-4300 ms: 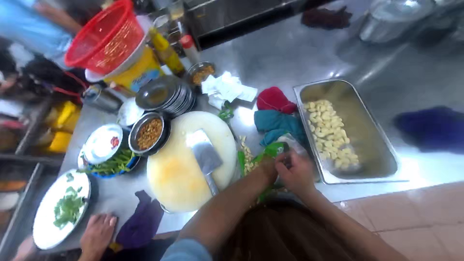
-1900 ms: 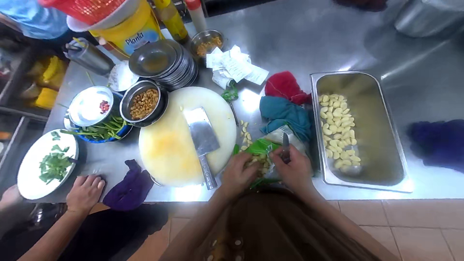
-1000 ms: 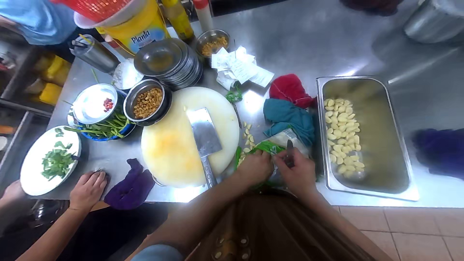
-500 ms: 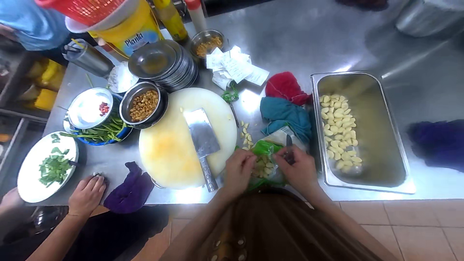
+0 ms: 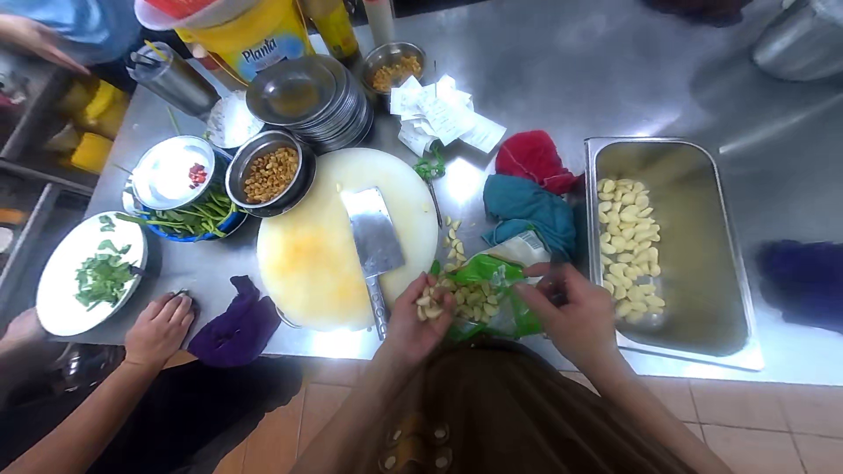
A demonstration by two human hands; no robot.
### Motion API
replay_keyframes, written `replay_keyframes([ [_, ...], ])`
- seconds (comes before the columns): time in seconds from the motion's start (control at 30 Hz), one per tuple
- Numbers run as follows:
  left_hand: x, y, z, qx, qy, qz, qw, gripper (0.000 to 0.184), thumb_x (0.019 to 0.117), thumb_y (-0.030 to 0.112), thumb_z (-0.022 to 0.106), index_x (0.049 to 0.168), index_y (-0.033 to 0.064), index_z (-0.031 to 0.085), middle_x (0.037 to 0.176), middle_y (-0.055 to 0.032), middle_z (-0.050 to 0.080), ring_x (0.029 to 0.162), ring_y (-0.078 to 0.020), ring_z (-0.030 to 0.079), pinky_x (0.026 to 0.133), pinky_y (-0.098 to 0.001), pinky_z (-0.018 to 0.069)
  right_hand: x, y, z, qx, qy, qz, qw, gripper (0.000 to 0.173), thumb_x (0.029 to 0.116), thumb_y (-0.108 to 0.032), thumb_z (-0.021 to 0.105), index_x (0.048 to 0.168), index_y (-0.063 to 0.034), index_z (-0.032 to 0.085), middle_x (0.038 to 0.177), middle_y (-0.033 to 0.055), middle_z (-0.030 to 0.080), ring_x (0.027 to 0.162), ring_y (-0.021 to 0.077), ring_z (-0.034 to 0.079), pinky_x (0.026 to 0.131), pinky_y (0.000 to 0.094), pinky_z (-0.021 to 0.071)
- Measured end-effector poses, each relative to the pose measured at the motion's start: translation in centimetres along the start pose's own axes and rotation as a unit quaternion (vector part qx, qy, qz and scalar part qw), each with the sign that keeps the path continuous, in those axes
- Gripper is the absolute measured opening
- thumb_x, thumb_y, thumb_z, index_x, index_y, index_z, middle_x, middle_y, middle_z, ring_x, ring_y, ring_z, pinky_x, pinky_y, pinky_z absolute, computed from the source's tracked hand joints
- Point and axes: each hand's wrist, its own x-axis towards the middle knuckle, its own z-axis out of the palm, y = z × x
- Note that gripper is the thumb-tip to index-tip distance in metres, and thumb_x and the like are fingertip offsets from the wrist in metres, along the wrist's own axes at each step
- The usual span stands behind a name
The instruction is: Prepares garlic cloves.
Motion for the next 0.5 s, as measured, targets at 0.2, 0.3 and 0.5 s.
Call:
replay_keyframes([
  [0.2, 0.2, 0.0, -0.3, 0.519, 0.018, 0.173, 0.837, 0.022, 0.1062, 0.022, 0.054, 0.106, 0.0065, 0.07, 0.082, -0.0032, 0.065, 0.055, -0.0081, 0.052, 0.05, -0.0239, 0.045, -0.3, 0.6, -0.5, 0.004, -0.003, 0.032, 0.999, 0.028, 0.0947, -0.037, 0.066, 0.104, -0.0109, 0.07, 0.065, -0.0111, 0.056, 0.049, -0.0045, 0.047, 0.044, 0.0143, 0.0411],
  [0.3, 0.7, -0.7, 0.1, 0.745, -0.011, 0.229, 0.626, 0.022, 0.1027, 0.024, 0.062, 0.113, 0.0084, 0.073, 0.098, -0.0082, 0.072, 0.086, -0.0187, 0.069, 0.079, -0.0404, 0.0589, -0.7, 0.8, -0.4, -0.011, -0.001, 0.052, 0.999, 0.027, 0.0946, -0.037, 0.065, 0.103, -0.0111, 0.07, 0.064, -0.0109, 0.055, 0.049, -0.0044, 0.047, 0.044, 0.0145, 0.0404],
  [0.5, 2.2, -2.1, 1.4, 0.913, -0.058, 0.201, 0.35, 0.027, 0.1025, 0.022, 0.06, 0.123, 0.0058, 0.067, 0.106, -0.0196, 0.068, 0.086, -0.0368, 0.071, 0.071, -0.0535, 0.0599, -1.5, 0.5, 0.0, -0.002, -0.011, 0.06, 0.998, 0.024, 0.0954, -0.035, 0.064, 0.1, -0.0119, 0.07, 0.064, -0.0102, 0.056, 0.048, -0.0043, 0.048, 0.042, 0.0147, 0.0424],
])
